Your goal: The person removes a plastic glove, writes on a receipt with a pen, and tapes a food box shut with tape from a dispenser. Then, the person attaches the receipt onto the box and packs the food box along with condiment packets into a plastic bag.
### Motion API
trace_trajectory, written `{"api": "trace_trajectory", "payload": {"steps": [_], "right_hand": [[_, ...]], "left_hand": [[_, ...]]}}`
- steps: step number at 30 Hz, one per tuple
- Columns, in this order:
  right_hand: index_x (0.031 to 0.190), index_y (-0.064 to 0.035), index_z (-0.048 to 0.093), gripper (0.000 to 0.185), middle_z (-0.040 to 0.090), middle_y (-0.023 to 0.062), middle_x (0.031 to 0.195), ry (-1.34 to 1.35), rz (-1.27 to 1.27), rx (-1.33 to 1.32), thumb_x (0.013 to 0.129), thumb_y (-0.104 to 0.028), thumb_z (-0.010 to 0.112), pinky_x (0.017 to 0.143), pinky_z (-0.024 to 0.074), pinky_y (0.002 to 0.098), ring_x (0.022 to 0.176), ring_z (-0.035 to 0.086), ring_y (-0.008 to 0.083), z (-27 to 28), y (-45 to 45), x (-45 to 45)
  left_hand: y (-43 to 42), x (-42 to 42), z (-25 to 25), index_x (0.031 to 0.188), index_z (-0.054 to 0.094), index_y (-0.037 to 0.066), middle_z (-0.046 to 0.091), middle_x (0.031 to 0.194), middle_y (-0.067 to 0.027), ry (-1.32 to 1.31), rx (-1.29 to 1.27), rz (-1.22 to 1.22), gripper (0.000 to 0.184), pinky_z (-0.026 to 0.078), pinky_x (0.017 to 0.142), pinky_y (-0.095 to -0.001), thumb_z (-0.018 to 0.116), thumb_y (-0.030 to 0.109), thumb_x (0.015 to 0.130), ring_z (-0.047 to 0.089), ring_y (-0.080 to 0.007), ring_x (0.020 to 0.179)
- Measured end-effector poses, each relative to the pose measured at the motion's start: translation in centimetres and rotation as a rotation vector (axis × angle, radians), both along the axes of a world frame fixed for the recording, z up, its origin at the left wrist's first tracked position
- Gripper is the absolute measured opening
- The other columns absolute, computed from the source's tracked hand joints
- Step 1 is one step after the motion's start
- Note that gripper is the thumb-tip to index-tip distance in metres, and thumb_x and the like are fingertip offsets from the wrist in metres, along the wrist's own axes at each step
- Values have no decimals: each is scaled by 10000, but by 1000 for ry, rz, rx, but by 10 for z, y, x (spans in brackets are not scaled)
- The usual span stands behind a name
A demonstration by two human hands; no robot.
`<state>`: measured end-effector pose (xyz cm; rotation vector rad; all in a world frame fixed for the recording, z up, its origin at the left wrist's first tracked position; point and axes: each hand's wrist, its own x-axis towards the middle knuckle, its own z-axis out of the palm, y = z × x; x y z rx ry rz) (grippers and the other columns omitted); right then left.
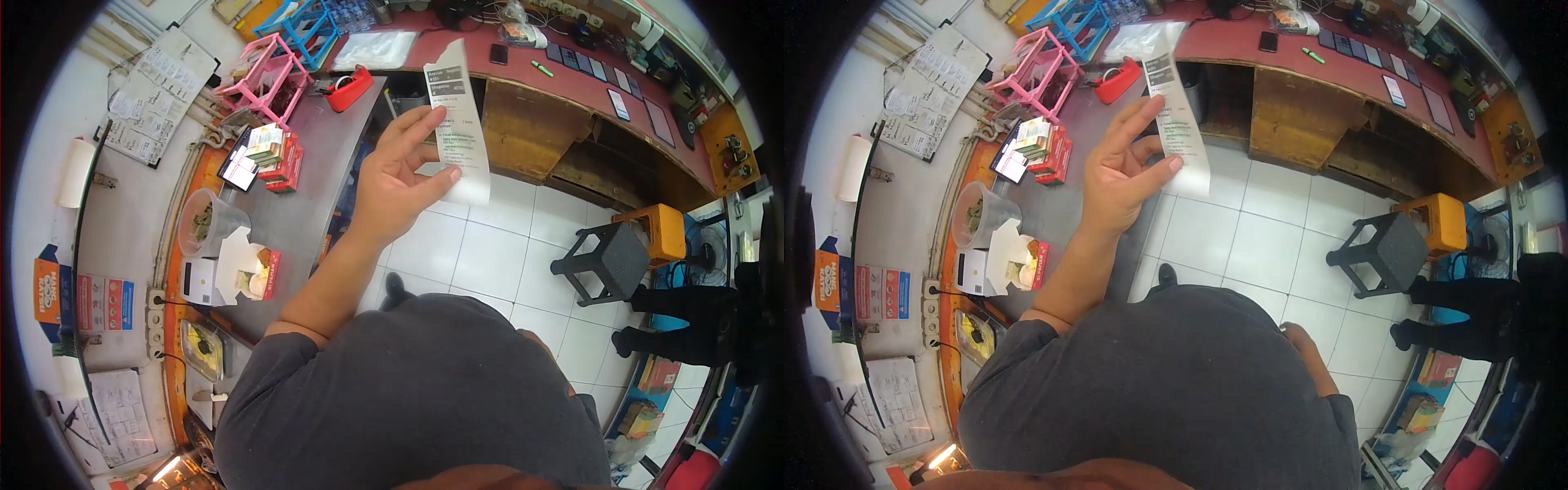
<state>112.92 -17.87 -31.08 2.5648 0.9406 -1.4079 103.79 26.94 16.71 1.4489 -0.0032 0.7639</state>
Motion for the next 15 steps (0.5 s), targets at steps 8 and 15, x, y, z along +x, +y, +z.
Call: {"api": "trace_trajectory", "payload": {"steps": [8, 15], "right_hand": [[1171, -105, 739, 378, 678, 179, 1284, 109, 65, 4, 915, -345, 599, 1000, 524, 426, 1191, 639, 369, -83, -47, -7], [1131, -105, 749, 330, 677, 176, 1269, 86, -141, 211, 925, -311, 593, 1025, 513, 415, 1202, 632, 351, -56, -31, 2]], "left_hand": [[-5, 8, 2, 1470, 492, -52, 387, 1496, -133, 42, 105, 94, 686, 599, 943, -297, 708, -159, 828, 641, -221, 1178], [-11, 15, 1, 1456, 499, -64, 401, 1466, -146, 114, 301, 185, 646, 633, 866, -266, 688, -146, 844, 658, -223, 1157]]}}
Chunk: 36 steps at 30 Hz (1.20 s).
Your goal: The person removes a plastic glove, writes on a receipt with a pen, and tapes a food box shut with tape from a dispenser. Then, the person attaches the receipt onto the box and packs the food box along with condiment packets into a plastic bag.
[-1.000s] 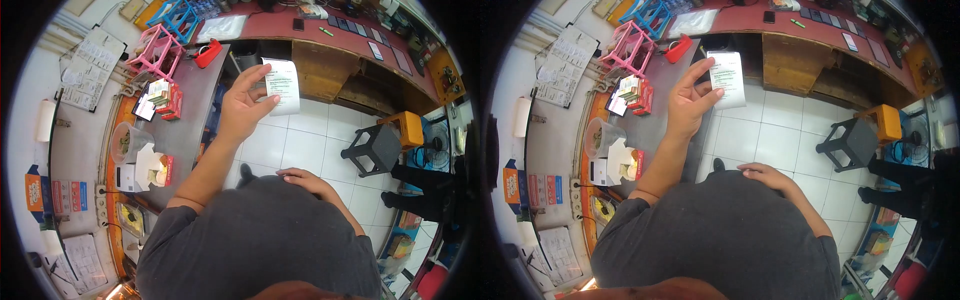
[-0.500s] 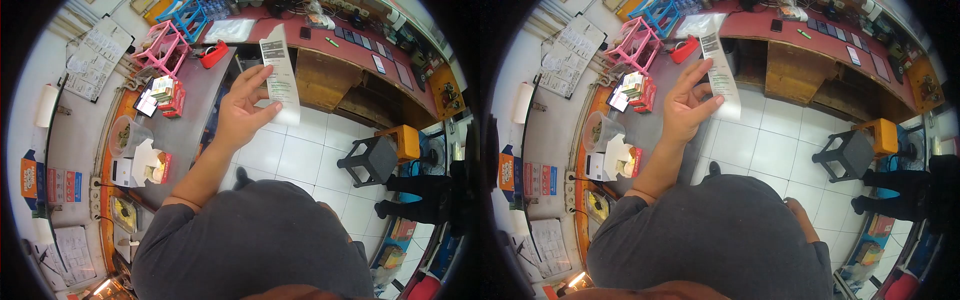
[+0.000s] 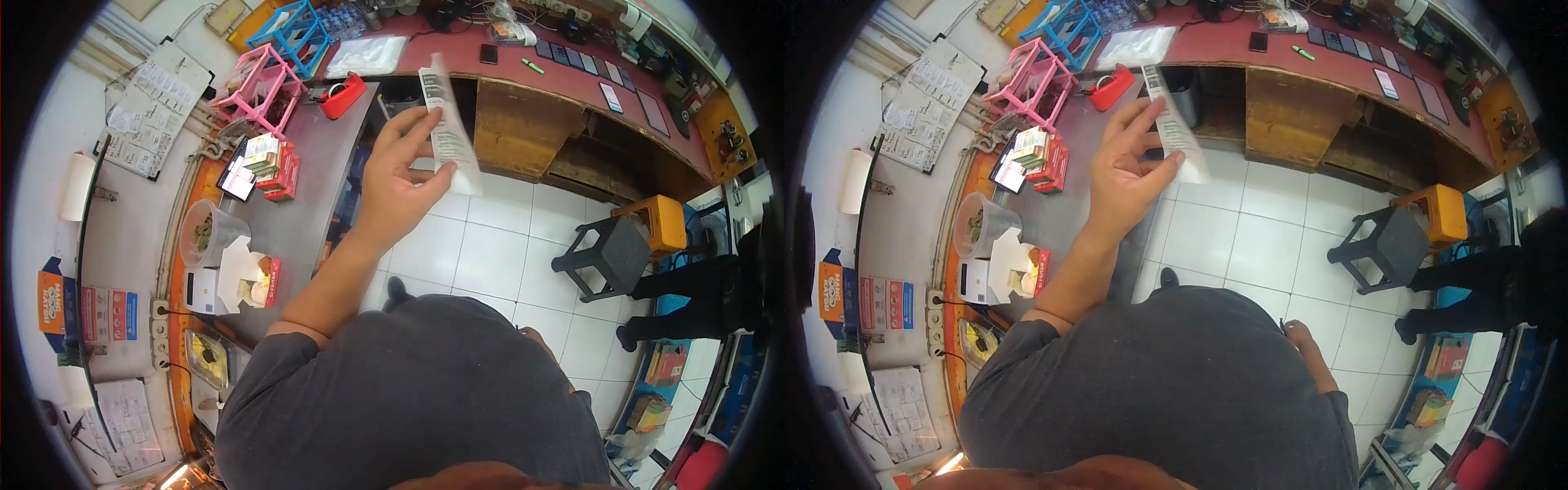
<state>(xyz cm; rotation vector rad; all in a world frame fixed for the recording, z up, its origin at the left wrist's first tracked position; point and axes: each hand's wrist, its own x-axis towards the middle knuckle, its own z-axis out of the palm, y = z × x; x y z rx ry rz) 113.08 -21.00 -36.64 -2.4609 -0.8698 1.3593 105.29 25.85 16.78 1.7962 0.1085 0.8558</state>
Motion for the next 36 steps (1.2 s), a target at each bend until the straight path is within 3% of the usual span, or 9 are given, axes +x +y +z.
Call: {"api": "trace_trajectory", "payload": {"steps": [7, 9, 10, 12, 15, 25, 27, 33, 36], "right_hand": [[1116, -101, 752, 318, 684, 165, 1263, 117, -251, -22, 919, -309, 615, 1028, 511, 413, 1183, 643, 354, -14, 6, 1], [1110, -86, 756, 350, 715, 178, 1209, -160, 205, 130, 915, -354, 643, 998, 520, 421, 1146, 665, 357, -58, -11, 0], [1110, -86, 756, 350, 715, 178, 1209, -159, 207, 130, 915, -354, 643, 998, 520, 421, 1146, 665, 357, -51, -9, 0], [1101, -65, 754, 394, 736, 196, 1151, 4, -275, -16, 900, -394, 674, 965, 531, 429, 1102, 688, 358, -23, -2, 1], [1084, -46, 753, 415, 742, 206, 1126, 112, -353, -32, 895, -408, 682, 942, 538, 433, 1084, 698, 357, -14, -2, 6], [1099, -124, 764, 317, 728, 137, 1177, 39, -220, 61, 920, -348, 629, 976, 524, 420, 1113, 672, 355, -42, -11, 1], [1071, -116, 773, 308, 714, 145, 1203, -49, 14, 180, 934, -338, 607, 987, 523, 413, 1135, 664, 347, -49, -14, 3], [1078, -103, 763, 332, 731, 165, 1165, 5, -284, 64, 947, -370, 615, 972, 531, 412, 1113, 677, 357, -39, -13, -6], [1074, -100, 765, 330, 738, 172, 1143, -56, -247, 67, 942, -371, 631, 961, 534, 417, 1100, 686, 356, -45, -14, -11]], "left_hand": [[0, 2, -2, 1461, 497, -53, 408, 1459, -148, -5, 23, -9, 651, 638, 877, -279, 688, -143, 845, 658, -228, 1163], [0, 0, -1, 1464, 493, -50, 409, 1456, -149, 6, 40, 3, 655, 638, 888, -287, 689, -141, 846, 661, -233, 1162], [1, 0, -2, 1464, 493, -50, 409, 1456, -149, 7, 39, 4, 655, 638, 888, -287, 689, -141, 846, 661, -233, 1162], [1, 0, -3, 1466, 491, -50, 407, 1458, -151, -9, 31, -8, 657, 636, 899, -291, 691, -140, 847, 662, -234, 1159], [1, -2, -2, 1467, 490, -50, 403, 1460, -154, -4, 34, -5, 658, 633, 904, -293, 692, -140, 848, 658, -238, 1162], [-4, -3, -3, 1471, 483, -53, 384, 1474, -159, -19, -9, -32, 661, 633, 907, -300, 699, -134, 851, 648, -248, 1174], [-4, -3, -2, 1472, 483, -52, 378, 1479, -159, -1, 9, -25, 667, 631, 909, -300, 702, -138, 847, 645, -247, 1180], [-6, -3, -2, 1478, 474, -54, 369, 1486, -156, -30, -23, -57, 682, 628, 912, -296, 704, -144, 842, 642, -247, 1186], [-7, -4, -1, 1480, 470, -55, 368, 1486, -156, -27, -16, -53, 685, 628, 914, -298, 703, -146, 842, 643, -248, 1184]]}}
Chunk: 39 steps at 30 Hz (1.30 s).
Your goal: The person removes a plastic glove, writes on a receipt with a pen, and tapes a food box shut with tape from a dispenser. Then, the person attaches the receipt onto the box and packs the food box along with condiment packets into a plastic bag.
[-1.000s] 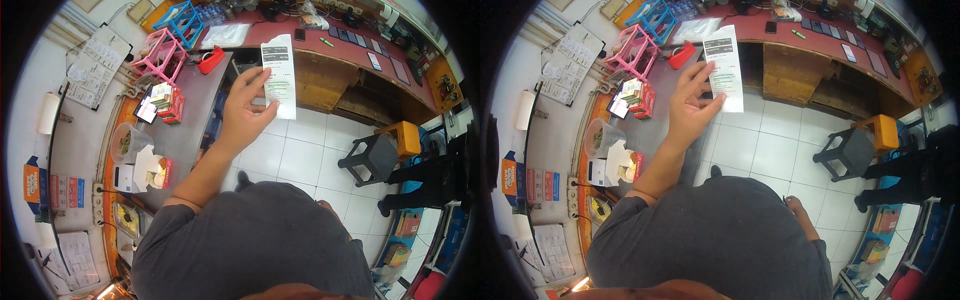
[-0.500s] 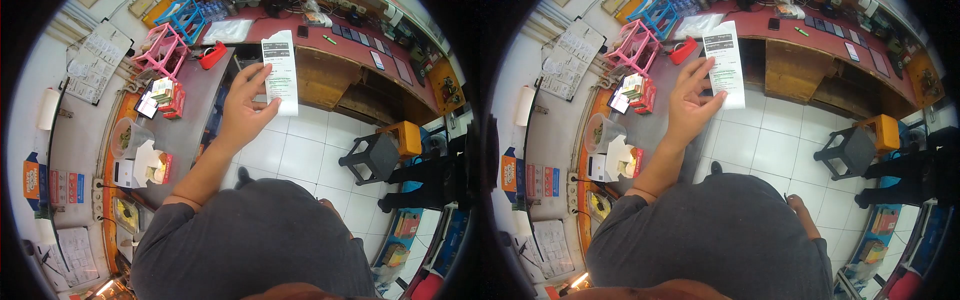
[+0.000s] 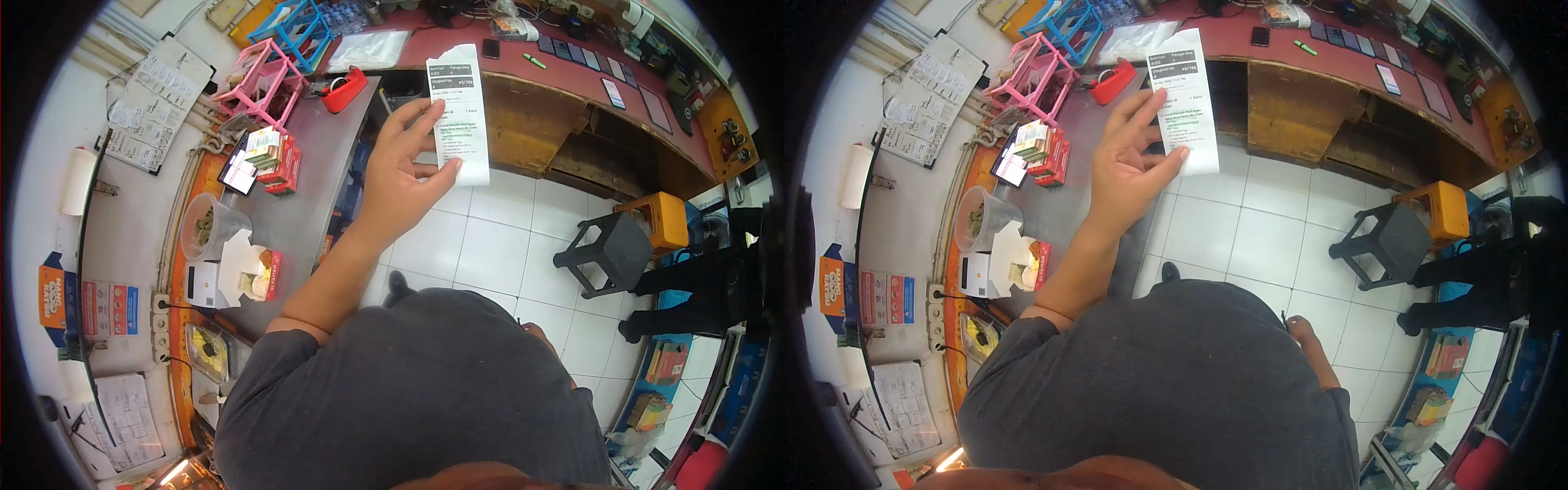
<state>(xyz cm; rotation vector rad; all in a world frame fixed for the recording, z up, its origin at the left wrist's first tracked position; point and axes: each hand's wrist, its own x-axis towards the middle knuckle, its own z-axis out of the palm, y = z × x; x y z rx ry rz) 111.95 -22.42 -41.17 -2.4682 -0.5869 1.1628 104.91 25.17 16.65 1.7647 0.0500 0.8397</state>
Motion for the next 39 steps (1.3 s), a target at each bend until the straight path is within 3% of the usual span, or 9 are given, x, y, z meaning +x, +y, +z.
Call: {"api": "trace_trajectory", "payload": {"steps": [10, 12, 16, 19, 26, 33, 39], "right_hand": [[1026, -94, 768, 287, 743, 159, 1122, 46, -25, -44, 932, -339, 652, 929, 542, 426, 1078, 694, 341, 20, 6, -5], [1037, -91, 767, 294, 743, 159, 1117, 122, -167, -61, 921, -334, 650, 931, 539, 422, 1074, 694, 341, 35, 11, -5], [1049, -85, 765, 310, 741, 167, 1118, 117, -139, 70, 923, -338, 638, 936, 536, 420, 1077, 693, 343, 21, 8, -9], [1062, -83, 764, 323, 738, 173, 1126, -11, 30, 126, 932, -345, 627, 936, 533, 420, 1082, 690, 348, 18, 6, -12], [1065, -67, 764, 334, 753, 180, 1066, 69, -105, 24, 924, -340, 633, 907, 540, 420, 1022, 711, 336, 50, 12, -19], [1036, -70, 765, 329, 764, 168, 1012, 100, -88, -50, 908, -351, 651, 871, 554, 415, 959, 725, 324, 44, 13, -13], [1045, -77, 761, 336, 752, 175, 1061, 89, -57, -52, 925, -363, 633, 902, 550, 415, 1006, 713, 332, 50, 17, -10]], "left_hand": [[-6, -3, 3, 1492, 450, -58, 359, 1493, -157, 0, -13, -43, 713, 628, 921, -299, 707, -149, 834, 636, -264, 1206], [-9, -3, 5, 1495, 445, -57, 354, 1499, -155, 9, -17, -44, 723, 628, 924, -301, 711, -150, 829, 629, -270, 1219], [-10, -6, 3, 1502, 437, -53, 342, 1511, -154, 6, -6, -63, 737, 628, 924, -302, 714, -149, 826, 620, -274, 1233], [-10, -7, 3, 1512, 425, -48, 334, 1518, -152, 23, -11, -70, 753, 626, 929, -307, 716, -146, 824, 616, -277, 1242], [-10, -11, 0, 1527, 403, -41, 324, 1528, -150, 32, -8, -81, 774, 620, 942, -318, 710, -146, 825, 609, -282, 1250], [-13, -12, 3, 1533, 392, -44, 317, 1528, -146, 22, -49, -92, 780, 614, 950, -312, 703, -155, 826, 600, -281, 1262], [-13, -12, 2, 1537, 383, -46, 304, 1533, -143, 13, -43, -103, 788, 608, 950, -303, 705, -157, 827, 601, -281, 1260]]}}
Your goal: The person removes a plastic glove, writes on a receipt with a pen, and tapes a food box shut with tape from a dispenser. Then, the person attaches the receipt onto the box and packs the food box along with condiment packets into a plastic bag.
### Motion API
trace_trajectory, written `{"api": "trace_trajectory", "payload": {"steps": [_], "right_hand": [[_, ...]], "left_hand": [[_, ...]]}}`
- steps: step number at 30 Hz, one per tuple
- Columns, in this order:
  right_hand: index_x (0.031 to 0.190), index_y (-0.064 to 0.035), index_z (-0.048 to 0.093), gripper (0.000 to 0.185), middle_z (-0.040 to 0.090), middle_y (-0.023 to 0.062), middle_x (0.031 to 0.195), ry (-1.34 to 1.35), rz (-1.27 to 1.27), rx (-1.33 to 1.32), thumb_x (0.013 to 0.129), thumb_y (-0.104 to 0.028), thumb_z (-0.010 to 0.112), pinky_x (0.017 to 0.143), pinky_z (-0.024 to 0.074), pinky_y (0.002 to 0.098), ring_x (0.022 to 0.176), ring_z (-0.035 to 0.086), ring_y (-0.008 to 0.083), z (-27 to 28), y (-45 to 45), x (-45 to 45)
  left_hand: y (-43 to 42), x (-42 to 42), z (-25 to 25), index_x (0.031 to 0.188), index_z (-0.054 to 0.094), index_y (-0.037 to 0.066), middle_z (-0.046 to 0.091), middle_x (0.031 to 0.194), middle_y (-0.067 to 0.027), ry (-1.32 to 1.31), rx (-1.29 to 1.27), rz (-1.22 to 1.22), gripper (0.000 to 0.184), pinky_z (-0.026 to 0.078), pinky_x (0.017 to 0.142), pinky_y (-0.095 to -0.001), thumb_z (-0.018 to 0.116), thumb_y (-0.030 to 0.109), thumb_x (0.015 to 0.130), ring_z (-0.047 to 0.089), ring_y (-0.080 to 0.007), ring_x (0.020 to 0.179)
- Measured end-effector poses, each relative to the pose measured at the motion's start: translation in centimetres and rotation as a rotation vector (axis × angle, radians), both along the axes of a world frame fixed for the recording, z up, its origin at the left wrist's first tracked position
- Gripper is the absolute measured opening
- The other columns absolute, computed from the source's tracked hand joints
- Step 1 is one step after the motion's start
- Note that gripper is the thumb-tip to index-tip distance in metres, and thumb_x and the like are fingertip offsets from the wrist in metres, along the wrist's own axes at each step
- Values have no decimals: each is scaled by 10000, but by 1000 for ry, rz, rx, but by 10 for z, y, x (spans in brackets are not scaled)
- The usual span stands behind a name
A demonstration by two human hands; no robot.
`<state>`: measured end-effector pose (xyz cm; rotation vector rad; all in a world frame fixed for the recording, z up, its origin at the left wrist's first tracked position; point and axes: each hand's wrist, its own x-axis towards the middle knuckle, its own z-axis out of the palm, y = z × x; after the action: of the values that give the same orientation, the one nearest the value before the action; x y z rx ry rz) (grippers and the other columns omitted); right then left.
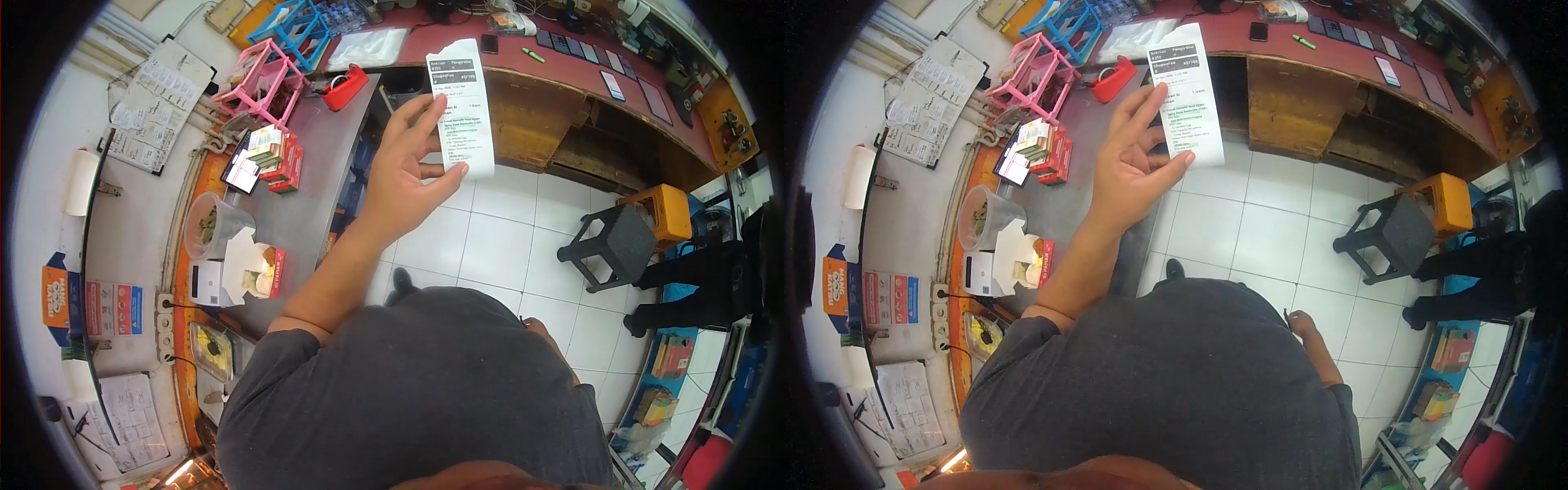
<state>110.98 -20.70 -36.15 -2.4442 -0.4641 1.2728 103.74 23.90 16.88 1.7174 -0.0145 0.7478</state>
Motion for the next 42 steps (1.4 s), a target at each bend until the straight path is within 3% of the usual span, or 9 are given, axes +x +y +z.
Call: {"api": "trace_trajectory", "payload": {"steps": [7, 9, 15, 24, 27, 32, 35, 37, 42], "right_hand": [[1138, -74, 731, 319, 691, 192, 1224, -23, 307, 36, 982, -282, 545, 998, 511, 449, 1139, 651, 368, -19, -4, 7], [1147, -72, 719, 314, 688, 200, 1220, -158, 467, 187, 986, -254, 520, 993, 513, 465, 1139, 647, 385, -125, -37, 10], [1169, -69, 710, 325, 682, 196, 1241, 44, 454, -12, 991, -278, 537, 988, 514, 467, 1133, 649, 384, -26, 60, 86], [1202, -63, 698, 350, 672, 189, 1272, 60, 573, -48, 999, -314, 561, 981, 517, 471, 1125, 652, 384, 44, 263, 146], [1213, -61, 693, 361, 669, 187, 1283, 54, 647, -72, 1002, -326, 569, 978, 517, 473, 1122, 653, 384, 57, 327, 155], [1231, -58, 686, 380, 663, 184, 1300, 16, 726, -71, 1007, -346, 583, 974, 519, 475, 1118, 655, 384, 75, 451, 163], [1264, -56, 674, 467, 672, 198, 1297, -131, 1088, 80, 967, -415, 653, 980, 524, 448, 1126, 668, 373, 48, 542, 177], [1274, -68, 676, 484, 709, 218, 1221, -163, 969, 143, 966, -442, 656, 1005, 516, 432, 1184, 661, 357, 42, 609, 164], [947, -19, 743, 455, 715, 223, 980, -34, 876, 451, 1025, -426, 556, 848, 520, 422, 942, 686, 344, 186, 802, 101]], "left_hand": [[26, -4, -39, 1541, 397, -21, 289, 1547, -134, 33, -99, 49, 784, 610, 942, -323, 714, -141, 833, 622, -268, 1210], [70, -15, -105, 1552, 394, -3, 306, 1546, -126, 192, -99, 176, 811, 607, 917, -324, 739, -111, 826, 627, -242, 1185], [251, -252, -370, 1331, 561, -93, 557, 1332, -239, 766, 576, 1338, 758, 534, 993, -407, 853, 112, 662, 634, -391, 1132], [315, -470, -378, 1237, 649, -120, 664, 1263, -267, 781, -436, 1803, 681, 510, 1004, -400, 850, 203, 672, 643, -332, 1197], [357, -509, -437, 1340, 608, -83, 682, 1272, -227, 812, 9, 1602, 636, 542, 931, -358, 805, 157, 785, 695, -271, 1082], [353, -493, -404, 1269, 701, 25, 682, 1267, -204, 731, -244, 1540, 513, 478, 1050, -398, 753, 278, 825, 629, -324, 1215], [347, -495, -390, 1171, 765, 63, 686, 1209, -211, 1348, 95, 1449, 531, 504, 993, -465, 723, 497, 869, 656, -374, 1127], [345, -485, -373, 1155, 782, 108, 668, 1237, -210, 1313, -47, 1544, 548, 497, 999, -474, 682, 578, 892, 643, -382, 1151], [363, -467, -358, 1172, 765, 89, 673, 1190, -193, 1257, -73, 1603, 508, 471, 1038, -452, 674, 527, 931, 618, -378, 1169]]}}
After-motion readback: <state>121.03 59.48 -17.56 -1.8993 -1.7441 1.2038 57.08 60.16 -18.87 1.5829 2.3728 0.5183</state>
